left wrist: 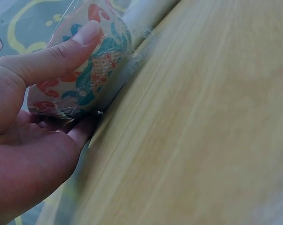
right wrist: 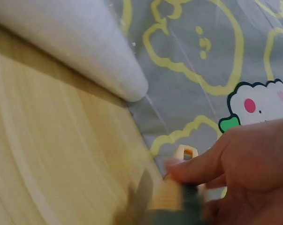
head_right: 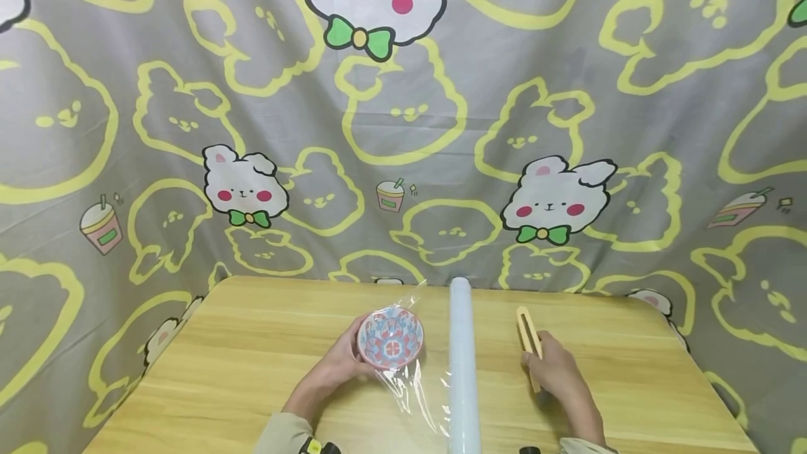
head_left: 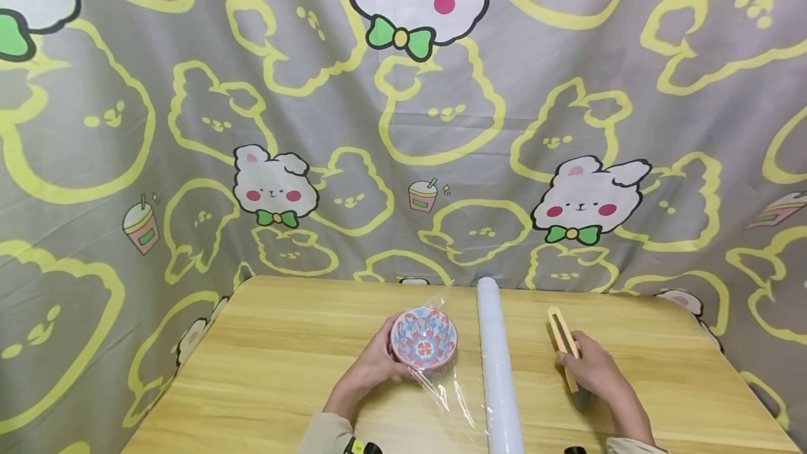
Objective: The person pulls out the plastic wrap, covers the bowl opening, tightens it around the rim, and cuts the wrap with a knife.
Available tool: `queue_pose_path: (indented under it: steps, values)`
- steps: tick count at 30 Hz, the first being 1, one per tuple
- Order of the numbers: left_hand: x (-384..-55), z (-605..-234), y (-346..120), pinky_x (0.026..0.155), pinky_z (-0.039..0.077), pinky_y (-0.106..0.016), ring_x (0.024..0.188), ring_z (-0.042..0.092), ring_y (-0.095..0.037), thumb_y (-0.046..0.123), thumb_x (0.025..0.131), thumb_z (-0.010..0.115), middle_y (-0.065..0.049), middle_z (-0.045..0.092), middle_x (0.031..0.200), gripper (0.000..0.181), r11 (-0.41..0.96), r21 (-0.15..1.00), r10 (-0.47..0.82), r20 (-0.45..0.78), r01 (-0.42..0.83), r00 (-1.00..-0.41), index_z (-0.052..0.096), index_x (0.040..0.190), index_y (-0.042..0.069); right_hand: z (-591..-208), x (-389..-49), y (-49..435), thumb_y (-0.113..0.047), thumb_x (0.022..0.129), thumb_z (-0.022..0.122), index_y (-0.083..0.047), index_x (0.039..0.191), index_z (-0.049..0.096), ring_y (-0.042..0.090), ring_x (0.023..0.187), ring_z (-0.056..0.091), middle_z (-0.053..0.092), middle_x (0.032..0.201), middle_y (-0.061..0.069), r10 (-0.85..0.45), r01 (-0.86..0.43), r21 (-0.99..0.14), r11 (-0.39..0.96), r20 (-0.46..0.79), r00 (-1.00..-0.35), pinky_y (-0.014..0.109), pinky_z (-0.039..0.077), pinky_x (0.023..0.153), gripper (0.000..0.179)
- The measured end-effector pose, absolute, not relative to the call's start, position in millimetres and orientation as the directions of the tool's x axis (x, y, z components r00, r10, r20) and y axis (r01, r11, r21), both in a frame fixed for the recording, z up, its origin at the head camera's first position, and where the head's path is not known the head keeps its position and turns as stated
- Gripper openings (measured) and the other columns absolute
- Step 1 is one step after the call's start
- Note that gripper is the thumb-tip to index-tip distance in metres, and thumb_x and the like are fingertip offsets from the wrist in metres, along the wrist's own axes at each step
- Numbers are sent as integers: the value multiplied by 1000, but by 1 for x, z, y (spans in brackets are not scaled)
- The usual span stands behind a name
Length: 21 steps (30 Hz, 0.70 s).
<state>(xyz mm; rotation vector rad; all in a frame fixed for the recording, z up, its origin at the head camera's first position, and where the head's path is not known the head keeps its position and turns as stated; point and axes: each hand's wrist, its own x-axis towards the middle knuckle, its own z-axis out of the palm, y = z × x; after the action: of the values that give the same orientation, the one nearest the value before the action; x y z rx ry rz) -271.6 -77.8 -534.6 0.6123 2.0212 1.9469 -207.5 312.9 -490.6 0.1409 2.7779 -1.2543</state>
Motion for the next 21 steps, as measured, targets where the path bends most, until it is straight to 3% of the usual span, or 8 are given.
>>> queue_pose_path:
  steps: [6, 9, 11, 14, 18, 21]
  values:
    - [-271, -536, -79, 120, 30, -49, 141, 41, -43, -16, 64, 86, -26, 40, 154, 111, 11, 994, 472, 90, 109, -877, 27, 156, -2, -483, -209, 309, -8, 108, 38, 12, 146, 34, 17, 61, 46, 59, 87, 14, 79, 116, -789, 603, -85, -993, 27, 42, 52, 43]
    - [-271, -534, -79, 120, 31, -47, 141, 40, -44, -16, 65, 86, -27, 39, 154, 110, 21, 993, 474, 91, 114, -876, 26, 157, -2, -479, -208, 306, -7, 109, 36, 11, 154, 21, 20, 67, 51, 56, 102, 24, 61, 110, -849, 517, -92, -994, 28, 48, 55, 50]
    - [-271, -534, -79, 120, 31, -47, 142, 39, -44, -16, 66, 86, -27, 39, 154, 110, 23, 993, 476, 90, 115, -875, 26, 157, -3, -477, -208, 304, -3, 108, 35, 10, 159, 4, 25, 79, 55, 49, 115, 30, 28, 97, -892, 441, -94, -995, 32, 55, 62, 61]
    - [-271, -533, -79, 121, 29, -48, 143, 37, -44, -17, 67, 85, -28, 38, 155, 109, 13, 994, 478, 91, 111, -874, 25, 157, -3, -476, -207, 302, 2, 106, 37, 4, 159, -11, 29, 93, 58, 43, 123, 32, -21, 84, -938, 336, -97, -995, 34, 59, 69, 72]
    - [-271, -533, -78, 121, 27, -49, 144, 36, -44, -18, 66, 85, -28, 37, 155, 109, 6, 994, 474, 91, 106, -876, 25, 156, -4, -478, -207, 301, 8, 103, 38, 5, 160, -8, 24, 91, 63, 51, 120, 28, -49, 44, -947, 317, -63, -997, 29, 57, 65, 73]
    - [-271, -533, -78, 121, 27, -50, 143, 37, -44, -18, 66, 85, -28, 37, 155, 109, 0, 995, 476, 91, 103, -875, 25, 156, -4, -481, -206, 301, 10, 102, 40, 10, 159, 0, 20, 81, 63, 58, 116, 26, -49, -2, -916, 402, -19, -999, 26, 53, 58, 69]
